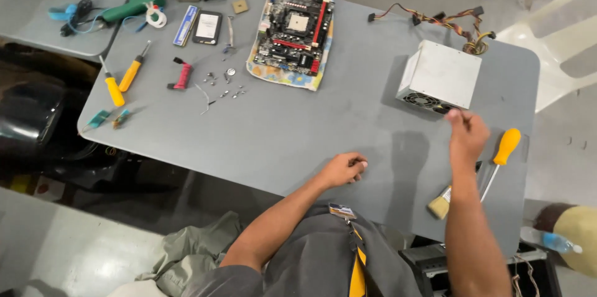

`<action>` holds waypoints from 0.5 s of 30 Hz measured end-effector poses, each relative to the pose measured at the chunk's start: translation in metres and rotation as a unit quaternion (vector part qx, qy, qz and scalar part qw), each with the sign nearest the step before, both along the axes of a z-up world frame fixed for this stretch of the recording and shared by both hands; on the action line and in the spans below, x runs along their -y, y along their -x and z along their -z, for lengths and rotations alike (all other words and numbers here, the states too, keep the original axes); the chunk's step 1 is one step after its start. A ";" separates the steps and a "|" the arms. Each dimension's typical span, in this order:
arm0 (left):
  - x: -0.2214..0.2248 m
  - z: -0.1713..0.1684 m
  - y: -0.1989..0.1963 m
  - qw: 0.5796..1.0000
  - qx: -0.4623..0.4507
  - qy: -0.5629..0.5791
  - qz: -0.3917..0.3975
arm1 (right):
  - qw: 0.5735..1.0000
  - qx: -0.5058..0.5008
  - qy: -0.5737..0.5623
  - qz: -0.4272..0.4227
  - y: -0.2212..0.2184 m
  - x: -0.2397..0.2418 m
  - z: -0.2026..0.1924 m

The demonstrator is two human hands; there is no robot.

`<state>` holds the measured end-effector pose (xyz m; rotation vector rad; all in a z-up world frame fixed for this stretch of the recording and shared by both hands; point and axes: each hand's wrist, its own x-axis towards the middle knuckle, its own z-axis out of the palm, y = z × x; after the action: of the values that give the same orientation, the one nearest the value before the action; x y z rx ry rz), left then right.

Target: Cleaning a CPU heatsink and inspecting a power supply unit using a brush and a screwdriver on a repair bench.

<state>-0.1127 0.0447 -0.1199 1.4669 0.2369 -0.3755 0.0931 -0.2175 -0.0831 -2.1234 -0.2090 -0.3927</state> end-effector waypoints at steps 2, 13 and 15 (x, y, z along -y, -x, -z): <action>0.003 -0.002 -0.002 1.000 -0.006 -0.013 0.008 | 0.999 -0.040 -0.008 0.004 0.051 0.009 0.009; 0.003 -0.043 -0.006 0.985 -0.066 -0.150 0.048 | 0.931 -0.209 0.214 0.210 0.131 0.089 0.030; 0.005 -0.041 -0.007 0.984 -0.052 -0.163 0.050 | 0.891 -0.336 0.231 0.201 0.118 0.080 0.014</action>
<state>-0.1058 0.0401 -0.0786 1.7886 0.3211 -0.5129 -0.0247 -0.2974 -0.0970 -2.6370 0.6050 0.2060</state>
